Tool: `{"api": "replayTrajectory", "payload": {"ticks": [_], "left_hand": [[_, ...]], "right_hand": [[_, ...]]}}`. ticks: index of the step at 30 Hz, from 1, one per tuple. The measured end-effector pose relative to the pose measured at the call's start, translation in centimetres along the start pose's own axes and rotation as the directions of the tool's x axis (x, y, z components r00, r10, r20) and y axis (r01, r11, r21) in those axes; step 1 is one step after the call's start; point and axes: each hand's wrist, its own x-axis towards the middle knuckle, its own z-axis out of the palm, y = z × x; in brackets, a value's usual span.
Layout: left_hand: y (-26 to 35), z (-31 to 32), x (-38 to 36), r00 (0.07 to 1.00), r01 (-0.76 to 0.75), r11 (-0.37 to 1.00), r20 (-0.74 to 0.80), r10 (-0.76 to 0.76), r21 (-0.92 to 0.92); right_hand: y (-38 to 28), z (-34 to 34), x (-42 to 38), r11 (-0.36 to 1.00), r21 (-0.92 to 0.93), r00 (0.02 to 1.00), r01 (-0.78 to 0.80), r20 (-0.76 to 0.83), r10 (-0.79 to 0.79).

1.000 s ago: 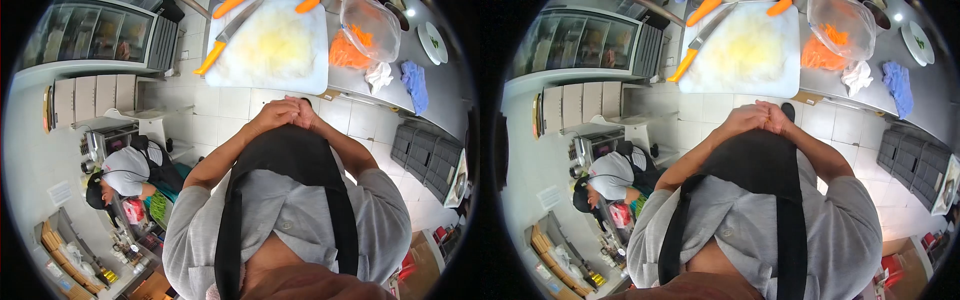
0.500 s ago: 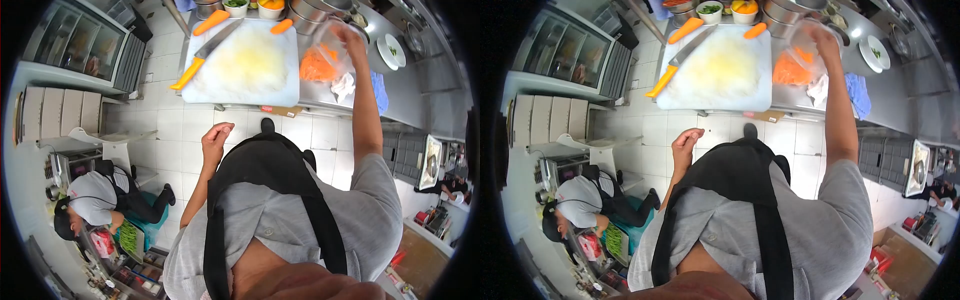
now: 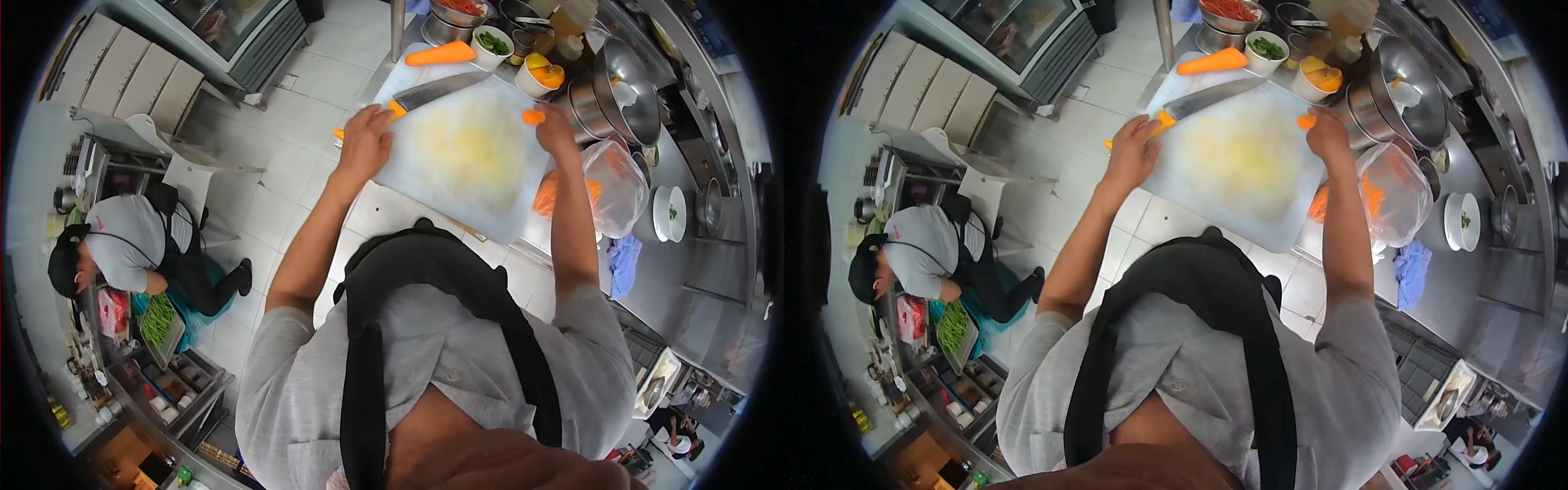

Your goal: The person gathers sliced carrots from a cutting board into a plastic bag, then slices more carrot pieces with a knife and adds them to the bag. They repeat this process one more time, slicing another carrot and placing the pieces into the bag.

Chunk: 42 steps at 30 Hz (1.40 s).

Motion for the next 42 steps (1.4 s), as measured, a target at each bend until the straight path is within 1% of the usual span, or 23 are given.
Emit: {"api": "replayTrajectory", "payload": {"ticks": [1,3,8,10,11,13,14,15,16,18,20,21,24,26,27,28,29,30,31,32,36,38,42], "left_hand": [[-1.4,1.0,0.1,0.994,0.089,0.995,0.062,-0.091,0.039],[-1.7,1.3,0.4,0.967,0.2,0.975,0.143,-0.213,0.1],[-2.3,0.1,1.2,0.933,0.174,0.983,0.31,-0.182,0.053],[-2.7,-0.2,1.1,0.915,0.147,0.989,0.378,-0.138,0.003],[-2.8,-0.5,1.3,0.9,0.168,0.986,0.411,-0.142,-0.027],[-3.3,-0.8,2.3,0.883,0.18,0.981,0.452,-0.126,-0.076],[-3.5,-1.1,2.8,0.858,0.204,0.975,0.495,-0.133,-0.091],[-3.6,-1.5,2.9,0.829,0.233,0.967,0.541,-0.143,-0.102],[-3.6,-1.8,3.1,0.817,0.238,0.965,0.56,-0.136,-0.113],[-4.2,-2.2,4.0,0.772,0.335,0.92,0.619,-0.144,-0.203],[-5.1,-1.8,4.0,0.774,0.293,0.935,0.623,-0.109,-0.201],[-5.2,-1.7,4.0,0.792,0.272,0.934,0.606,-0.08,-0.233],[-4.4,-1.9,3.8,0.789,0.254,0.916,0.614,-0.011,-0.311],[-3.0,-2.6,4.1,0.763,0.259,0.9,0.645,0.032,-0.35],[-2.1,-3.0,4.6,0.689,0.275,0.908,0.724,0.042,-0.315],[-1.4,-3.0,5.1,0.609,0.287,0.917,0.792,0.05,-0.278],[-1.2,-2.4,5.1,0.603,0.242,0.926,0.793,0.092,-0.291],[-1.1,-1.9,4.8,0.599,0.237,0.928,0.795,0.094,-0.289],[-1.0,-1.4,4.6,0.604,0.195,0.936,0.788,0.123,-0.295],[-1.0,-1.1,4.5,0.606,0.151,0.942,0.781,0.152,-0.3],[0.6,-3.0,5.5,0.555,0.204,0.938,0.822,0.125,-0.28],[1.8,-4.8,6.4,0.464,0.282,0.939,0.885,0.045,-0.196],[2.6,-6.7,6.1,0.491,0.154,0.97,0.866,0.091,-0.189]], "right_hand": [[1.0,1.6,1.2,0.98,-0.191,0.998,-0.05,-0.046,0.042],[0.9,1.8,1.6,0.966,-0.235,0.994,-0.107,-0.04,0.1],[0.9,1.0,0.5,0.905,-0.378,0.976,-0.195,0.015,0.216],[1.9,1.5,-1.0,0.99,-0.129,0.993,-0.054,0.101,0.068],[1.8,1.8,-2.5,0.987,-0.135,0.989,-0.088,0.103,0.103],[-0.3,1.6,-5.1,0.885,0.376,0.94,-0.276,0.298,0.166],[-1.4,1.3,-6.0,0.881,0.368,0.934,-0.298,0.301,0.191],[-2.6,0.9,-6.9,0.544,0.676,0.865,-0.497,0.437,0.247],[-3.4,0.8,-8.0,0.068,0.798,0.789,-0.598,0.572,0.226],[-4.1,2.1,-9.2,-0.008,0.828,0.793,-0.561,0.54,0.283],[-4.3,3.4,-9.6,0.027,0.916,0.853,-0.4,0.362,0.375],[-4.5,3.4,-9.7,0.024,0.917,0.852,-0.399,0.36,0.381],[-5.3,2.8,-9.9,0.066,0.888,0.854,-0.456,0.415,0.314],[-7.8,1.5,-9.9,0.064,0.762,0.745,-0.645,0.606,0.279],[-8.8,2.2,-9.9,0.053,0.766,0.746,-0.641,0.605,0.28],[-9.6,3.1,-9.6,0.331,0.705,0.763,-0.627,0.469,0.446],[-10.1,3.9,-9.6,0.57,0.551,0.779,-0.61,0.287,0.557],[-10.1,5.1,-9.9,0.565,0.555,0.778,-0.611,0.286,0.56],[-10.2,6.6,-10.3,0.777,0.537,0.882,-0.328,-0.121,0.456],[-9.9,7.6,-10.6,0.925,0.378,0.832,-0.049,-0.497,0.247],[-12.2,6.9,-12.9,0.748,0.656,0.866,-0.098,-0.314,0.389],[-12.2,7.0,-13.2,0.749,0.655,0.876,-0.1,-0.299,0.379],[-11.7,8.1,-13.1,0.722,0.691,0.885,-0.046,-0.307,0.35]]}}
